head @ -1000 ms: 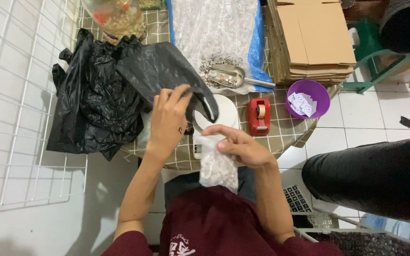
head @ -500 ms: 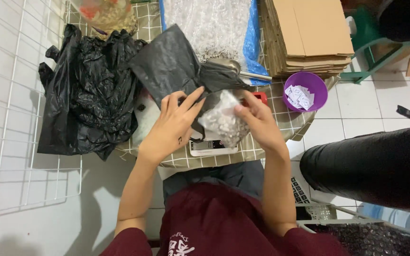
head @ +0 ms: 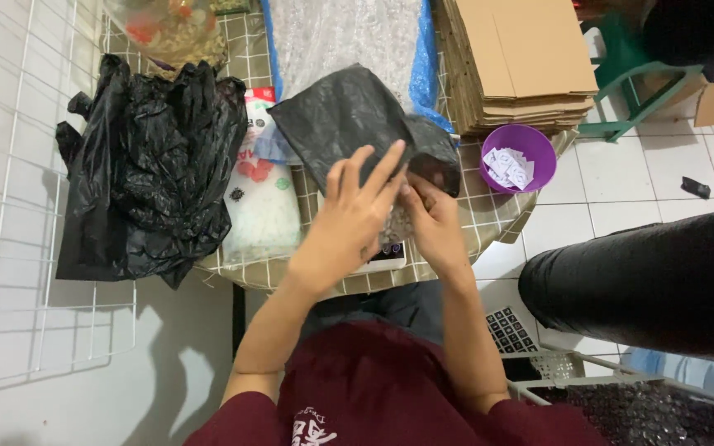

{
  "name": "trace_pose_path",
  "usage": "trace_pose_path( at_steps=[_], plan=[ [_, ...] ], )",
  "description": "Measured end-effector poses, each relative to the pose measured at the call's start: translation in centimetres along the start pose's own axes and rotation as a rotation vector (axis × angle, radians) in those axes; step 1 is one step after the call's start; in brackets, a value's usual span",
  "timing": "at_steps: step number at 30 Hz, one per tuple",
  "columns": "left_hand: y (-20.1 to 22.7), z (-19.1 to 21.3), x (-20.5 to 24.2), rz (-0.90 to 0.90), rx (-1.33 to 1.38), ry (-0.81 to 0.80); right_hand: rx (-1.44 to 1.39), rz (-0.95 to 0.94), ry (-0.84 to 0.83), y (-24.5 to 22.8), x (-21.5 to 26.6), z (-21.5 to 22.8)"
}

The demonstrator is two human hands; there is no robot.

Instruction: The person places a small white item into a black plastic bag, weighs it, and ties the bag. They then assemble a cardboard box, place the bag inside, add a small paper label, and close the box flaps.

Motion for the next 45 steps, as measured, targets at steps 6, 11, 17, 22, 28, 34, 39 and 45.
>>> trace_pose_path(
  at_steps=[6, 11, 17, 22, 28, 34, 39, 45],
  plan=[
    [4.0, -0.6, -0.7, -0.052, -0.108, 0.129, -0.061, 0.058, 0.099, 3.4, -0.9, 2.2],
    [5.7, -0.5, -0.3, -0.071, -0.122, 0.221, 0.001, -0.053, 0.128, -1.3, -0.2, 2.4],
    [9.1, -0.2, 0.8, -0.189, -0.056, 0.234, 0.025, -0.034, 0.108, -1.5, -0.2, 1.1],
    [10.3, -0.1, 1.6, -0.215, 0.004, 0.252, 0.051, -0.009, 0.092, -1.7, -0.8, 0.6],
    [9.6, 2.1, 2.4, -0.258, 0.061, 0.208, 0.071, 0.028, 0.081, -0.7, -2.3, 0.0],
    [6.4, 2.3, 2.1, -0.359, 0.673, 0.214, 0.107, 0.061, 0.048, 11.2, -4.4, 4.1],
    [-4.2, 0.3, 0.4, 0.509, 0.992, 0.704, 0.139, 0.082, 0.029, 12.1, -3.7, 5.7],
    [-7.7, -2.9, -4.2, 0.810, 1.629, 0.409, 0.167, 0.085, 0.020, 12.2, -2.3, 7.2]
  ],
)
Point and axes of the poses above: each hand's wrist, its own x-axis away from the middle knuckle, its own z-axis out of the back of the hand, y = z × x, the point moved 6 cm from there along -x, towards the middle knuckle, and after that the axes turned 4 degrees about -z, right-handed, at the moved point
